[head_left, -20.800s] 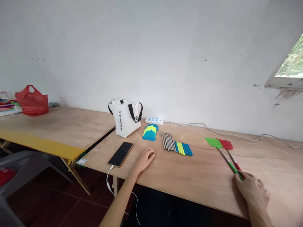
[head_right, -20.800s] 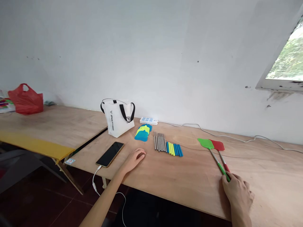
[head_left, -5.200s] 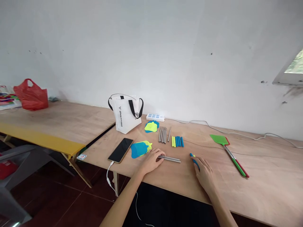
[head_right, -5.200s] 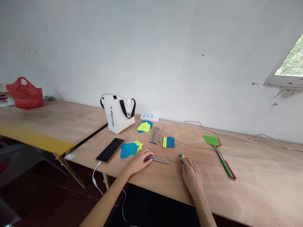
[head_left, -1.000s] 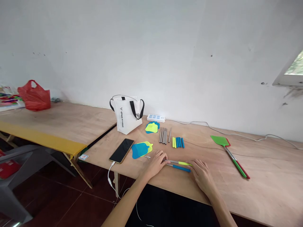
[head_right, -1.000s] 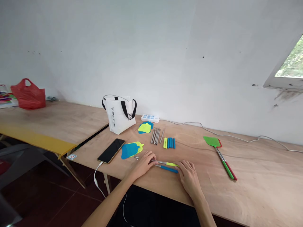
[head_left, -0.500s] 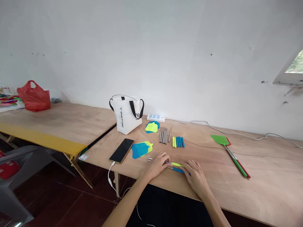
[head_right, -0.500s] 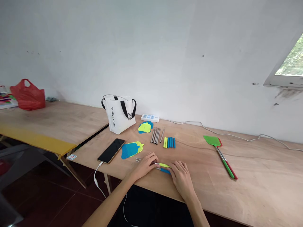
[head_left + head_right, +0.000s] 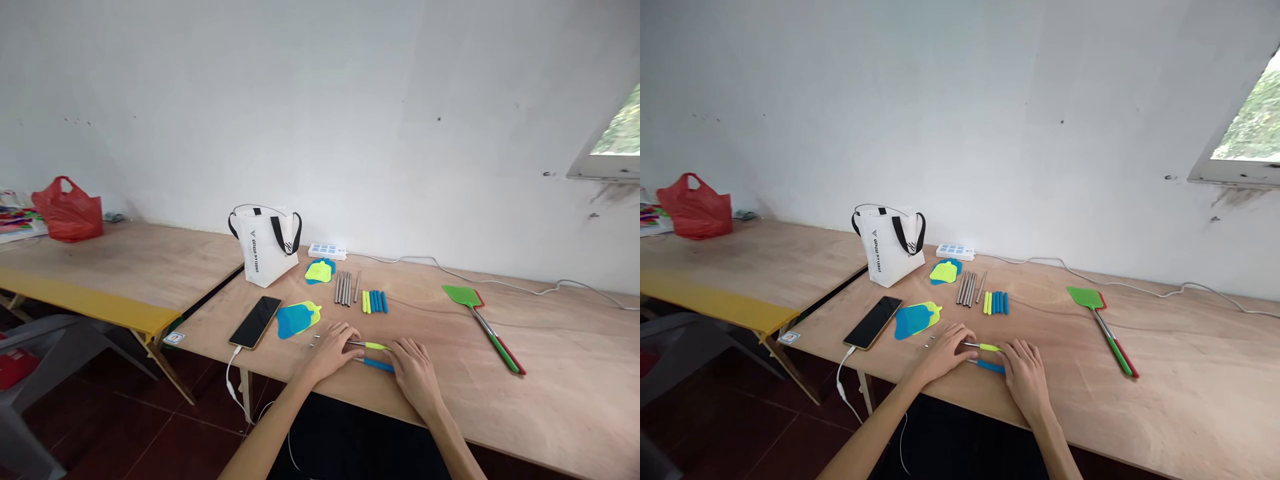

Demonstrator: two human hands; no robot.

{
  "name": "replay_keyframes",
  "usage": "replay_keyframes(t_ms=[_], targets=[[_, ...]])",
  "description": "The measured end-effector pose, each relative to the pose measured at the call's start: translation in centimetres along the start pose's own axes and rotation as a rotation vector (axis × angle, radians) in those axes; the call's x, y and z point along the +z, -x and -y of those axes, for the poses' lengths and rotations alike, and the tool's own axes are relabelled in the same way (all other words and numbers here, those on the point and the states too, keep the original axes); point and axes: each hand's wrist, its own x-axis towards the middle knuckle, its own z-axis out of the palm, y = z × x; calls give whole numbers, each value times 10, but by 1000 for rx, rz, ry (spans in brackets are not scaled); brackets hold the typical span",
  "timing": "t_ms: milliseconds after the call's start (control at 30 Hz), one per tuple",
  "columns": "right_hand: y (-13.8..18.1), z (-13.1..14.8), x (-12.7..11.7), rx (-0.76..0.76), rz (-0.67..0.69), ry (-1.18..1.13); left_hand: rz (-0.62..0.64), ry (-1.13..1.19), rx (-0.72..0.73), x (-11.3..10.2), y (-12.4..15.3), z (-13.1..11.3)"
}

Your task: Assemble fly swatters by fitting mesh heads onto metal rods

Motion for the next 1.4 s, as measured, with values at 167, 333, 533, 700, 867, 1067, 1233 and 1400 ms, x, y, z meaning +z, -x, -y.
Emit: replay_keyframes(t_ms=[167, 333, 533, 700, 867, 1067, 1233, 1400], targets=[[1, -2, 0, 52, -13, 36, 34, -9, 27, -6, 2, -2], [2, -2, 1, 92, 10, 5, 61, -67, 112, -7, 4, -3], [3, -4, 3, 109, 44, -56, 39, -101, 142, -4, 4, -4], [3, -5, 6, 99, 66, -75, 33, -105, 117, -4, 3, -4], [2, -4, 4, 92, 56, -128, 1, -96, 92, -2, 2, -2], [-2, 2, -1, 77, 81, -171, 5, -99, 75, -1, 1, 1], [-2, 7, -4, 56, 122, -139, -5, -93, 65, 0, 1, 3], [-1, 6, -2, 34, 121, -97, -8, -86, 51, 1, 1, 5]])
